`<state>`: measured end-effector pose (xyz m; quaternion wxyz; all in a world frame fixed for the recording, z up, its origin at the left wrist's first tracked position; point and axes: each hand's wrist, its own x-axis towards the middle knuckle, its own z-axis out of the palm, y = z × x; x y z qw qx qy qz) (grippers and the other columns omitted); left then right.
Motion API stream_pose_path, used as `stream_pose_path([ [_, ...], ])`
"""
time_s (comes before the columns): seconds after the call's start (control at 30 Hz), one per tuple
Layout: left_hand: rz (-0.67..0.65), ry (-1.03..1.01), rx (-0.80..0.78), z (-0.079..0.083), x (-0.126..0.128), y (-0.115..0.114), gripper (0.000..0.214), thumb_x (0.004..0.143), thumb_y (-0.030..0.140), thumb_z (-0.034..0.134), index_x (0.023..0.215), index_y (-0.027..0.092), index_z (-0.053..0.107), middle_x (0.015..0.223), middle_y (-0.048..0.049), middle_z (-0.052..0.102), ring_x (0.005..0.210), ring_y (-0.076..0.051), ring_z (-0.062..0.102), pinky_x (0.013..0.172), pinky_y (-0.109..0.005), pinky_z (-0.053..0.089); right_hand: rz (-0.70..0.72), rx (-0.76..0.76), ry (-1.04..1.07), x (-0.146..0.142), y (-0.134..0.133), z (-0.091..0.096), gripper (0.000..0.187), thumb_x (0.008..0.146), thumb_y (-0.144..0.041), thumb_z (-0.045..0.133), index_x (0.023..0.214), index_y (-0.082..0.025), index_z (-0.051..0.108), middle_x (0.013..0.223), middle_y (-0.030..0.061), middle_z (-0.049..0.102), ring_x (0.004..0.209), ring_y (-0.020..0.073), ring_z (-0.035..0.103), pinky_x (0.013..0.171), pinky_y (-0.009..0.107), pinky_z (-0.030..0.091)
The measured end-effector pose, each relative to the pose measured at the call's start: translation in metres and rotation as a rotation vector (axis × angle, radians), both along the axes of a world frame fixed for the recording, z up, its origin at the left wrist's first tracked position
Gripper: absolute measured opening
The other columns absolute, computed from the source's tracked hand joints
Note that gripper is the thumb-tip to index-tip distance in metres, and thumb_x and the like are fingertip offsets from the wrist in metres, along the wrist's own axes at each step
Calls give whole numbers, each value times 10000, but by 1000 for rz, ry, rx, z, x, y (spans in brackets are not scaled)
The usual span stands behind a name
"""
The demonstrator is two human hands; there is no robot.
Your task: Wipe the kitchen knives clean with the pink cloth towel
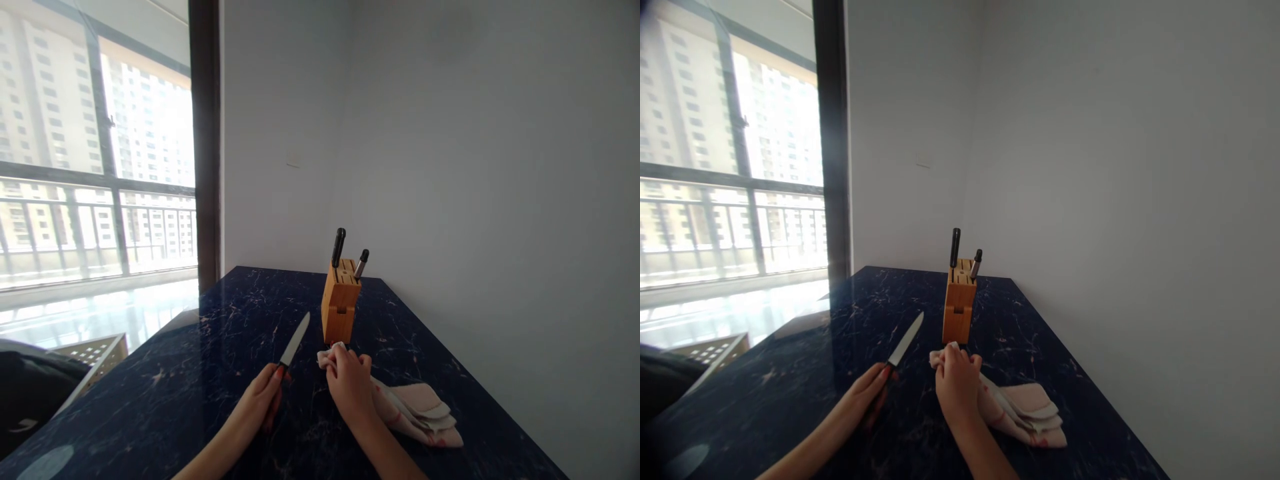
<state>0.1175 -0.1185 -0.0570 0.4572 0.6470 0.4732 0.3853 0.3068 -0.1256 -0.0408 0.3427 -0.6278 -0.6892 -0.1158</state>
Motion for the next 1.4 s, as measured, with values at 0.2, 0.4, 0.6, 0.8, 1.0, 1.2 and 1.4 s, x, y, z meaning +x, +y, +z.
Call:
stream_pose_path([
  [0.2,92,-444,-66,15,-6,1,386,781,527,476,958,192,549,994,-38,637,943,-172,575,757,-241,450,128,-1,73,-16,-12,6,159,722,-70,470,789,-213,491,777,-30,563,758,144,494,748,309,232],
  [0.4,80,-606,-145,18,-7,0,430,730,475,596,1059,199,574,869,-15,631,766,-153,590,602,-210,445,253,-21,33,-22,-16,9,188,735,-117,468,884,-228,497,887,-16,578,830,157,492,777,314,241],
  [0.6,177,-683,-227,12,-9,4,432,597,398,738,968,201,637,821,9,645,674,-110,572,549,-176,421,246,-32,74,-17,-14,10,214,740,-103,451,907,-227,503,910,-1,588,847,168,493,794,332,231],
  [0.8,165,-673,-262,8,-8,5,386,577,337,765,912,176,660,846,-17,668,709,-119,595,579,-176,431,392,-72,12,-26,-23,13,312,701,-167,529,1002,-243,502,962,-3,602,899,181,492,835,360,201],
  [1.0,48,-631,-273,13,0,-3,357,578,341,761,863,144,677,808,-47,677,690,-142,612,611,-203,450,397,-129,-113,-27,-21,10,223,776,-414,544,926,-250,541,889,-4,620,865,190,488,814,374,203],
  [1.2,12,-616,-284,20,-4,-3,425,678,420,672,1006,154,634,862,-69,682,709,-149,620,573,-197,437,382,-119,-145,-21,-20,13,126,856,-318,466,940,-249,529,962,-1,601,856,166,491,773,345,221],
  [1.4,35,-556,-189,23,-12,0,495,782,508,516,1137,167,563,937,-72,681,834,-177,624,606,-194,434,322,-115,-65,-17,-12,7,148,815,-322,537,941,-253,503,975,-18,599,868,175,510,773,336,232],
])
